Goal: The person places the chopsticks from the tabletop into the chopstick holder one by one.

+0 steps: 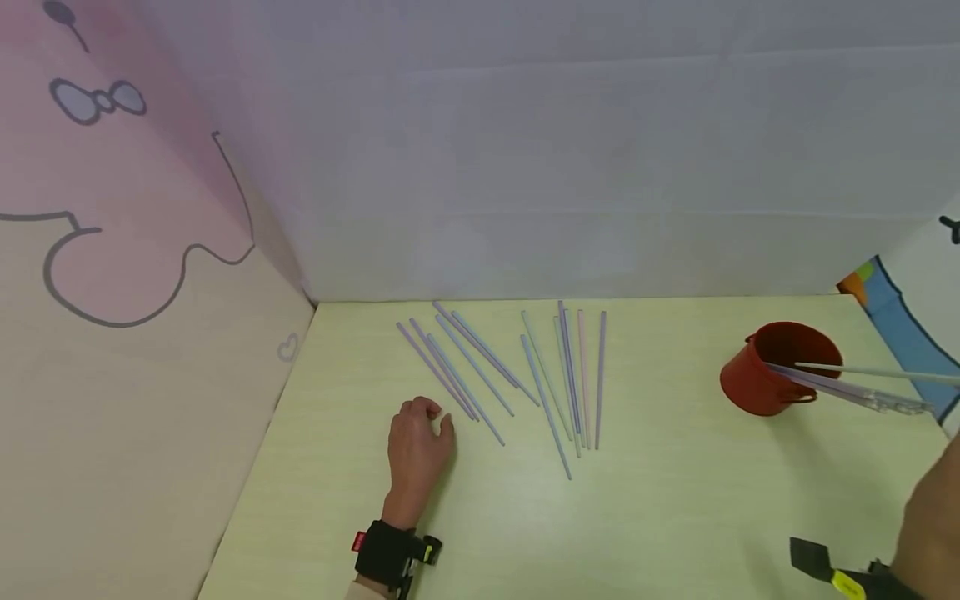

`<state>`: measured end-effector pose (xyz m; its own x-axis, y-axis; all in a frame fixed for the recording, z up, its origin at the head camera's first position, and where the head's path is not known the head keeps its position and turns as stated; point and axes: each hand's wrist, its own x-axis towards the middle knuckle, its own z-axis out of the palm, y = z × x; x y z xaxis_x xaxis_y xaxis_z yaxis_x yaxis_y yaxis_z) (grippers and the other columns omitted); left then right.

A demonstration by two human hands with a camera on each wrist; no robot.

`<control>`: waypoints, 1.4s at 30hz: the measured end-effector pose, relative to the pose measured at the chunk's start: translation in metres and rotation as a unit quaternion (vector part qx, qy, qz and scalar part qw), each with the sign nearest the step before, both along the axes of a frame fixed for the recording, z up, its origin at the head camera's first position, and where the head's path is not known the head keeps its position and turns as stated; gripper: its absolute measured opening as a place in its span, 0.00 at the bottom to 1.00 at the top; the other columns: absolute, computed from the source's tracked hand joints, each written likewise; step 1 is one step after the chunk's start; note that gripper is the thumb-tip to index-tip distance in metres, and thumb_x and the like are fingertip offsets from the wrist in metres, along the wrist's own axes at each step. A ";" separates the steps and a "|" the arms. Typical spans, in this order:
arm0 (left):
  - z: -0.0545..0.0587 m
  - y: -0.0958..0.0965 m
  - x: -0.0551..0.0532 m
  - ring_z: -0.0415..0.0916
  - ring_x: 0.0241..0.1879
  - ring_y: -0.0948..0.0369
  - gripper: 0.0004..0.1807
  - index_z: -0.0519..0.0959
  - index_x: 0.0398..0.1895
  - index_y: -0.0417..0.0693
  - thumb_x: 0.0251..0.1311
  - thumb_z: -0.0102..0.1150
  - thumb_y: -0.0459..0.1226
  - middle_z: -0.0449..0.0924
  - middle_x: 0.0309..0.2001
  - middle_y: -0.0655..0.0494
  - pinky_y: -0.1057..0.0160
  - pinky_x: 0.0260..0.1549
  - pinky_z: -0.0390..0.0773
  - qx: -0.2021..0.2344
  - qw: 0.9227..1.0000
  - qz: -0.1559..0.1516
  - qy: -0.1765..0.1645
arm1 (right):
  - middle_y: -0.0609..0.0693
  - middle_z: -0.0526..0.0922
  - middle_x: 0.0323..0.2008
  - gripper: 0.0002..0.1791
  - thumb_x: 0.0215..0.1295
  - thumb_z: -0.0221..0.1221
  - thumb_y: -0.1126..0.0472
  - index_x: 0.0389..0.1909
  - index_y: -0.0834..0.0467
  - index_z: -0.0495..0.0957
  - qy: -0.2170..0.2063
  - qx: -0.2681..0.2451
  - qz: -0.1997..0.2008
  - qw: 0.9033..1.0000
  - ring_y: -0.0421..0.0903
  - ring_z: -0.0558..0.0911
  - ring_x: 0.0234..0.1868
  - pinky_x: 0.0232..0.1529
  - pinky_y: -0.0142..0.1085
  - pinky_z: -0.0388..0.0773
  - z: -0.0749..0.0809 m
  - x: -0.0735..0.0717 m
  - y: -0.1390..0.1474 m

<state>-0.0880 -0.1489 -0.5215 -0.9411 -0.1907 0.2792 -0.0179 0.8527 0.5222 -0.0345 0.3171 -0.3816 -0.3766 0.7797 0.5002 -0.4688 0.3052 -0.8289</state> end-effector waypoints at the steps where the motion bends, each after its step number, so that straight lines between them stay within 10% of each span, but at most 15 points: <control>1: 0.000 0.001 -0.001 0.71 0.30 0.51 0.08 0.78 0.32 0.43 0.53 0.65 0.37 0.75 0.31 0.52 0.55 0.28 0.71 -0.004 1.000 0.001 0.002 | 0.45 0.78 0.53 0.14 0.74 0.48 0.59 0.55 0.59 0.71 -0.069 0.045 -0.045 0.996 0.40 0.75 0.52 0.63 0.30 0.63 0.001 0.000 0.001; 5: 0.000 0.004 -0.006 0.70 0.31 0.48 0.09 0.79 0.34 0.41 0.54 0.65 0.37 0.76 0.34 0.48 0.54 0.28 0.71 -0.012 1.000 0.003 0.002 | 0.30 0.74 0.55 0.23 0.72 0.44 0.43 0.63 0.46 0.68 -0.257 0.146 -0.165 0.941 0.30 0.74 0.52 0.59 0.25 0.65 -0.004 0.003 0.000; 10: 0.003 0.008 -0.011 0.69 0.34 0.45 0.12 0.79 0.37 0.39 0.54 0.64 0.38 0.76 0.37 0.44 0.51 0.31 0.71 -0.015 1.000 0.005 0.005 | 0.29 0.72 0.57 0.22 0.71 0.42 0.38 0.62 0.34 0.67 -0.344 0.108 -0.184 0.914 0.28 0.70 0.56 0.62 0.26 0.60 -0.013 0.000 -0.006; 18: 0.003 0.013 -0.018 0.69 0.36 0.43 0.15 0.78 0.38 0.38 0.53 0.66 0.40 0.75 0.39 0.42 0.50 0.35 0.70 -0.035 0.999 0.015 -0.006 | 0.30 0.77 0.51 0.15 0.73 0.46 0.48 0.54 0.41 0.76 -0.284 0.125 -0.144 0.940 0.31 0.73 0.58 0.64 0.29 0.60 -0.020 -0.005 -0.010; 37: 0.002 0.013 -0.025 0.67 0.35 0.44 0.17 0.75 0.37 0.35 0.49 0.62 0.39 0.71 0.34 0.41 0.53 0.32 0.68 -0.075 0.997 0.024 -0.027 | 0.29 0.69 0.61 0.23 0.71 0.41 0.37 0.63 0.33 0.67 -0.384 0.070 -0.179 0.903 0.31 0.65 0.64 0.67 0.29 0.54 -0.015 0.008 -0.018; 42: 0.008 0.005 -0.023 0.65 0.32 0.45 0.13 0.72 0.34 0.35 0.47 0.58 0.36 0.68 0.32 0.42 0.53 0.23 0.67 -0.056 0.995 0.042 -0.070 | 0.31 0.70 0.60 0.22 0.73 0.39 0.40 0.64 0.35 0.67 -0.353 0.130 -0.185 0.908 0.31 0.69 0.61 0.64 0.27 0.59 -0.012 0.011 -0.018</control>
<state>-0.1105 -0.1442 -0.5138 -0.9541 -0.2463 0.1702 -0.1584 0.8977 0.4112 -0.0240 0.2991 -0.3941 -0.4125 0.8079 0.4209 0.3260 0.5623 -0.7600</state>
